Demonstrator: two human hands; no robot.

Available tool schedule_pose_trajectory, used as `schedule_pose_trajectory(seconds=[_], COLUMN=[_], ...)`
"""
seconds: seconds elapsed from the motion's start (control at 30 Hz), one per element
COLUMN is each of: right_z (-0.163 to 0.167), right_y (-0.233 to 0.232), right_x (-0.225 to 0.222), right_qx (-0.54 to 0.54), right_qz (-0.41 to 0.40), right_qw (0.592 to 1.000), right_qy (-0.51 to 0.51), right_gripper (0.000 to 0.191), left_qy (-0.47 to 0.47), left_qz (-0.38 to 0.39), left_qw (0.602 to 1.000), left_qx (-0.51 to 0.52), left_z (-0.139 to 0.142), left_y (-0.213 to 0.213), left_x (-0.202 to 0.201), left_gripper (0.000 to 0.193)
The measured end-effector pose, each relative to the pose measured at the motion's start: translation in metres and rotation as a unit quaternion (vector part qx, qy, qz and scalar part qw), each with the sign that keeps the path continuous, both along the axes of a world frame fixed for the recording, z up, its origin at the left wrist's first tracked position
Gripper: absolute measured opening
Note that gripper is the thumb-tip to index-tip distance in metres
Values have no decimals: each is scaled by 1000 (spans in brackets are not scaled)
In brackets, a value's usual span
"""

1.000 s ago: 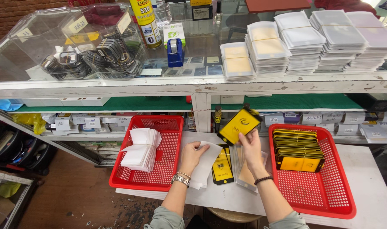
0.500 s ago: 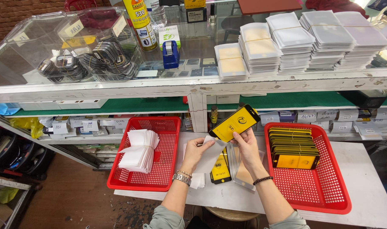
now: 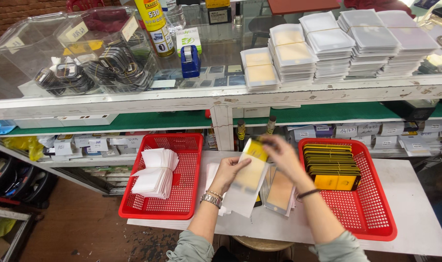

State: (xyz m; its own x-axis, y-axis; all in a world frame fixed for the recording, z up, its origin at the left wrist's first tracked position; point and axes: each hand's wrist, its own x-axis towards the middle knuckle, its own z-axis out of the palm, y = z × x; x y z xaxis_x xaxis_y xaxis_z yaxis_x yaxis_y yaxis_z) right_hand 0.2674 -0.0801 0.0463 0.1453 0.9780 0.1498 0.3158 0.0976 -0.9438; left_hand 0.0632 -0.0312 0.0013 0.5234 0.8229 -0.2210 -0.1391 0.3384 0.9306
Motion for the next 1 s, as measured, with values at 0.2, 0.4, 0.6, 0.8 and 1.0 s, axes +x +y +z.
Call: schedule_pose_trajectory(seconds=[0.2, 0.4, 0.6, 0.8, 1.0], right_z=[-54, -85, -86, -77, -79], right_y=[-28, -31, -39, -29, -25], right_x=[-25, 6, -40, -92, -77], right_qx=[-137, -204, -130, -263, -300], right_qz=[-57, -183, -108, -26, -73], right_qw=[989, 914, 847, 844, 901], right_qy=[6, -300, -505, -467, -305], right_gripper=[62, 39, 36, 94, 77], left_qy=[193, 585, 620, 607, 438], left_qz=[156, 137, 93, 118, 128], left_qw=[965, 729, 720, 730, 857], left_qx=[84, 327, 298, 290, 237], left_z=[-20, -41, -42, -33, -38], left_y=[-7, -16, -26, -28, -17], left_x=[9, -36, -42, -39, -47], left_gripper=[38, 70, 69, 61, 37])
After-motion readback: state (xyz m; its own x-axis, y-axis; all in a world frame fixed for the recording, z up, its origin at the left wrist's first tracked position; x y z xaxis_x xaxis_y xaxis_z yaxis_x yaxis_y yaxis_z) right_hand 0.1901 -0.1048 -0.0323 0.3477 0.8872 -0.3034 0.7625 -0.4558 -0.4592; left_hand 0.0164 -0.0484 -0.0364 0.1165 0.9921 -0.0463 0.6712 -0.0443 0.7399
